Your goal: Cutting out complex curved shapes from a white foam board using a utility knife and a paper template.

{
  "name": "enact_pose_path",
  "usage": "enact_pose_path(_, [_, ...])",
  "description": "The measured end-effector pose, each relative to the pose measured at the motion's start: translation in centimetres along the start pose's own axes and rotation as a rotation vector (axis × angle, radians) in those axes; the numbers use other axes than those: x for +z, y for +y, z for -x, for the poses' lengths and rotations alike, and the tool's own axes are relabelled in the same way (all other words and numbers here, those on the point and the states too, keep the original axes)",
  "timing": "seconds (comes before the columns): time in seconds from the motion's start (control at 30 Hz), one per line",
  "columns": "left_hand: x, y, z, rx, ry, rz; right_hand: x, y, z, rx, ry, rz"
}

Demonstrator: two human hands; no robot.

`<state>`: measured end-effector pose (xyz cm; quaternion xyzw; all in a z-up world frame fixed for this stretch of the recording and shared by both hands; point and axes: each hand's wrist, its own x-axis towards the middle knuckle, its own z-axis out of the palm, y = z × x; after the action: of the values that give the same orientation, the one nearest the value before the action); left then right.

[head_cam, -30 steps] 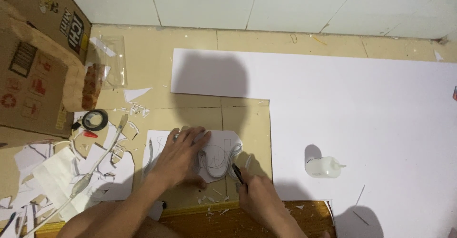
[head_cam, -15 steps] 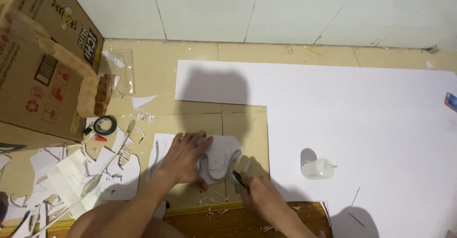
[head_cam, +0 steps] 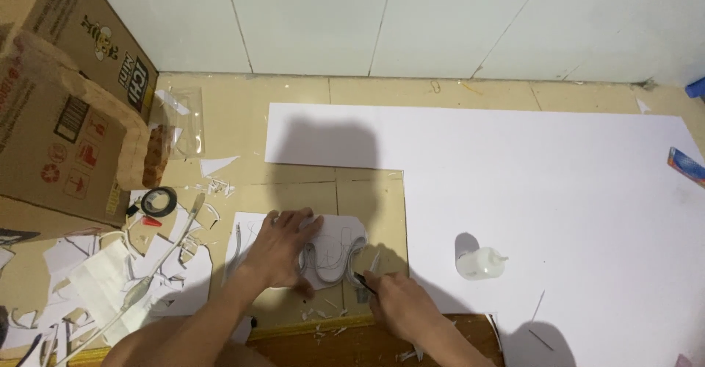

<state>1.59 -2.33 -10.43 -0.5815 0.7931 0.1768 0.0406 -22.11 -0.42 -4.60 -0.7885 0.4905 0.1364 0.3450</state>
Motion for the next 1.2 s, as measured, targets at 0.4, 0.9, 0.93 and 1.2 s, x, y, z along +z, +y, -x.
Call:
enact_pose_path(0.4, [0.6, -3.8, -4.5, 0.331, -0.050, -0.381, 2.4, -3.1, 0.0, 0.020, 0.051, -0.205])
enact_pose_path(0.9, [-0.8, -2.4, -4.3, 0.223, -0.079, -0.320, 5.5, 0.4, -1.5, -0.205, 0.133, -0.032])
enact_pose_path(0.93, [-1.0, -2.2, -4.2, 0.211, -0.090, -0.293, 5.6, 0.6, -1.6, -0.239, 0.149, -0.053])
enact_pose_path(1.2, [-0.8, -2.2, -4.1, 0.197, -0.079, -0.333, 2.7, -1.0, -1.0, -0.131, -0.094, 0.086])
